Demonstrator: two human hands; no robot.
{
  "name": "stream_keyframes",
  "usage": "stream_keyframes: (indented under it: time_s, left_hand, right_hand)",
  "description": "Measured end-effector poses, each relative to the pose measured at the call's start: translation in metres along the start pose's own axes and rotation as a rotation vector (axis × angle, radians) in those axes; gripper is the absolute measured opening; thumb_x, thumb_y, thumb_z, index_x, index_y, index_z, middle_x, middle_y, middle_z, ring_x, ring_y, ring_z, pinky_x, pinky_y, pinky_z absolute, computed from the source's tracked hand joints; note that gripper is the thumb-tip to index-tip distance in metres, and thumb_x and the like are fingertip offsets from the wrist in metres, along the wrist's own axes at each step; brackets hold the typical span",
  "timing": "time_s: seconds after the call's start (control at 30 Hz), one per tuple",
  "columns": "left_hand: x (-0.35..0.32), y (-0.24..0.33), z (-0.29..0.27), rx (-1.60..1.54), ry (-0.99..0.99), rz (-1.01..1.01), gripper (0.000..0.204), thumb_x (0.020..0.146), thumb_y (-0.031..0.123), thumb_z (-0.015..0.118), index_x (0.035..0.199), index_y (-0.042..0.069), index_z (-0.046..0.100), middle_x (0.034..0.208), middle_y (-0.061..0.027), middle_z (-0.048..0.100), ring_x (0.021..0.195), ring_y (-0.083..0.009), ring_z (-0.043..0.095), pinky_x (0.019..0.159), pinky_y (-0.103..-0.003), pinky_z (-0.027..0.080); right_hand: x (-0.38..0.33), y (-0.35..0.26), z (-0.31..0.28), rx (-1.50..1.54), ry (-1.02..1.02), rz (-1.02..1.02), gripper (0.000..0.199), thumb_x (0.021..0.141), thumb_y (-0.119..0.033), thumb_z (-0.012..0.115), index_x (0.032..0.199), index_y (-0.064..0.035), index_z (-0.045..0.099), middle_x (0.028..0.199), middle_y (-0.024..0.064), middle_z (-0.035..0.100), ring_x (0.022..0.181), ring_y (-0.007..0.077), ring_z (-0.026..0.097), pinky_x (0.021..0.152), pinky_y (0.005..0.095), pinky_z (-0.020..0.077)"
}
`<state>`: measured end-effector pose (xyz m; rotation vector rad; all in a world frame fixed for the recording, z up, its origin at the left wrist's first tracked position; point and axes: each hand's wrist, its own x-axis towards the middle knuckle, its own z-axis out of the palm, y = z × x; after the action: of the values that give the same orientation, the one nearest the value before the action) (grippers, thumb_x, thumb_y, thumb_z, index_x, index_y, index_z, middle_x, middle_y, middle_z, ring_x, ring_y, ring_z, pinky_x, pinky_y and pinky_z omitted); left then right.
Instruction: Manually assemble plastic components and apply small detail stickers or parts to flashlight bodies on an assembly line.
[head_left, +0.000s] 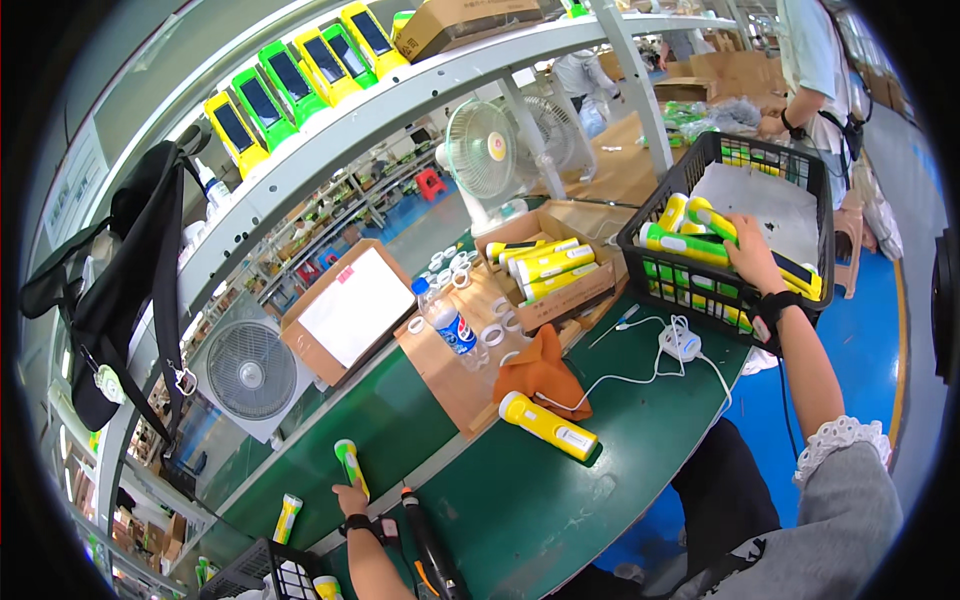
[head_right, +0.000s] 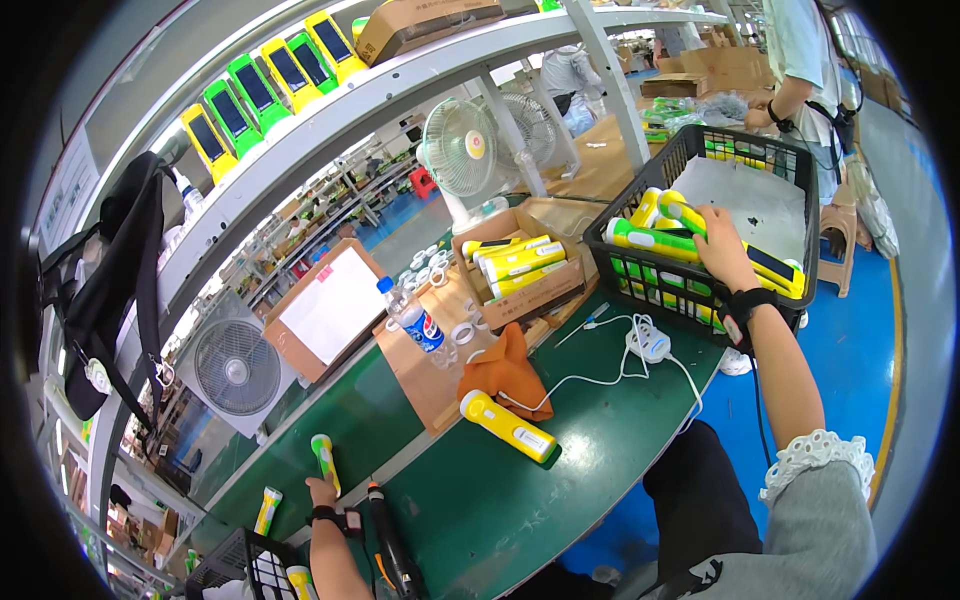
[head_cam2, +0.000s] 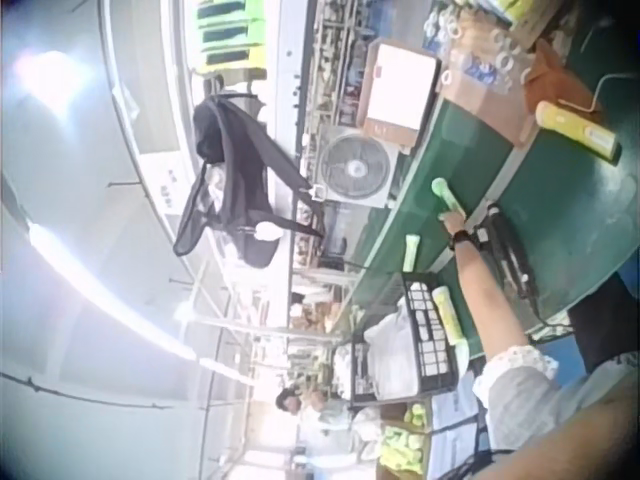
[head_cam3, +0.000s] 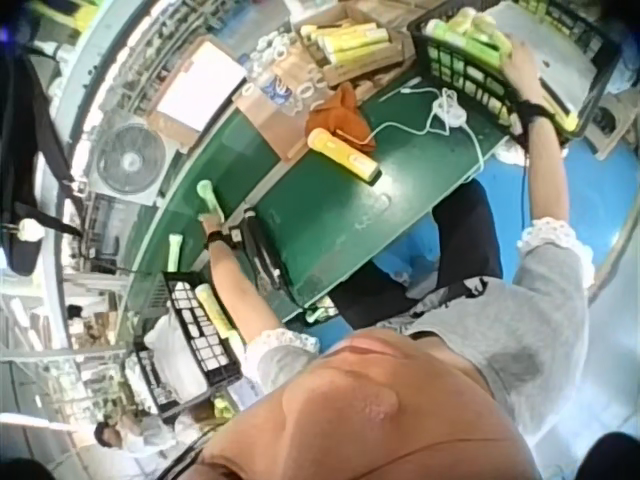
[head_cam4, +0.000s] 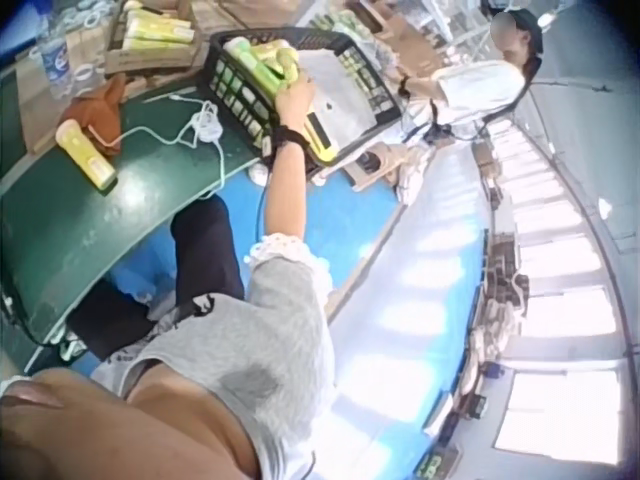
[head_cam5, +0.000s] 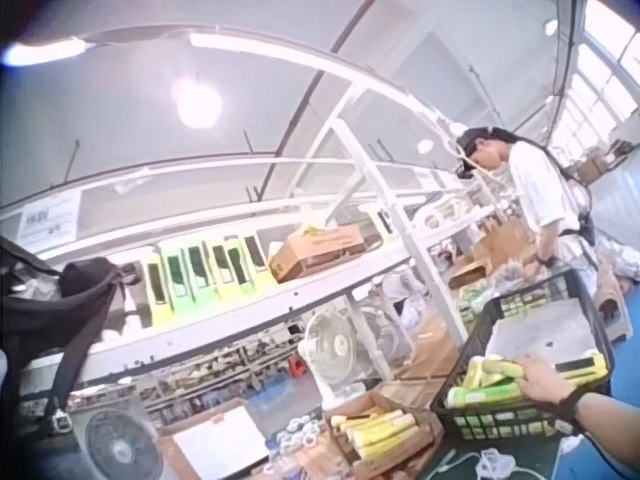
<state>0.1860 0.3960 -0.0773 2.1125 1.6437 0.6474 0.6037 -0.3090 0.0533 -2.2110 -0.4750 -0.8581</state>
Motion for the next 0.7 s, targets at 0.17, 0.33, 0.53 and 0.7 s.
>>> stream_keyframes:
  time_s: [0.17, 0.33, 0.53, 0.7]
  left_hand:
    - [-0.072, 0.089, -0.033, -1.249, -0.381, -0.009, 0.066, 0.083, 0.024, 0.061, 0.131, 0.010, 0.017, 0.106, -0.0113, 0.049, 0.090, -0.0224, 0.055, 0.073, -0.037, 0.046]
    - [-0.132, 0.145, -0.043, -1.532, -0.478, 0.282, 0.056, 0.078, 0.000, 0.059, 0.125, 0.011, 0.031, 0.115, -0.0091, 0.047, 0.108, -0.0238, 0.047, 0.092, -0.039, 0.039]
    - [-0.215, 0.225, -0.047, -1.626, -0.349, 0.040, 0.047, 0.085, 0.053, 0.045, 0.105, 0.011, 0.040, 0.073, -0.0078, 0.055, 0.060, -0.0189, 0.056, 0.055, -0.032, 0.047]
    - [-0.265, 0.220, 0.027, -1.816, -0.648, -0.044, 0.044, 0.086, 0.050, 0.036, 0.093, 0.008, 0.048, 0.077, -0.0098, 0.058, 0.061, -0.0208, 0.056, 0.057, -0.032, 0.047]
  right_hand:
    - [0.003, 0.008, -0.008, 0.088, -0.157, -0.159, 0.039, 0.076, -0.005, 0.056, 0.113, -0.0045, 0.045, 0.109, 0.0203, 0.046, 0.106, 0.0381, 0.045, 0.092, 0.0362, 0.0371]
    - [-0.001, -0.014, -0.003, -0.480, 0.022, -0.062, 0.054, 0.076, -0.011, 0.059, 0.126, -0.0140, 0.040, 0.130, 0.0155, 0.035, 0.119, 0.0336, 0.033, 0.099, 0.0426, 0.0268]
    - [-0.054, -0.121, 0.002, 0.253, -0.112, -0.350, 0.048, 0.074, -0.009, 0.059, 0.120, -0.0082, 0.045, 0.121, 0.0144, 0.044, 0.114, 0.0291, 0.039, 0.098, 0.0378, 0.0291]
    - [-0.109, -0.225, 0.055, 0.887, -1.009, -0.316, 0.033, 0.077, -0.009, 0.058, 0.109, -0.0035, 0.052, 0.101, 0.0110, 0.055, 0.092, 0.0223, 0.054, 0.083, 0.0315, 0.0428]
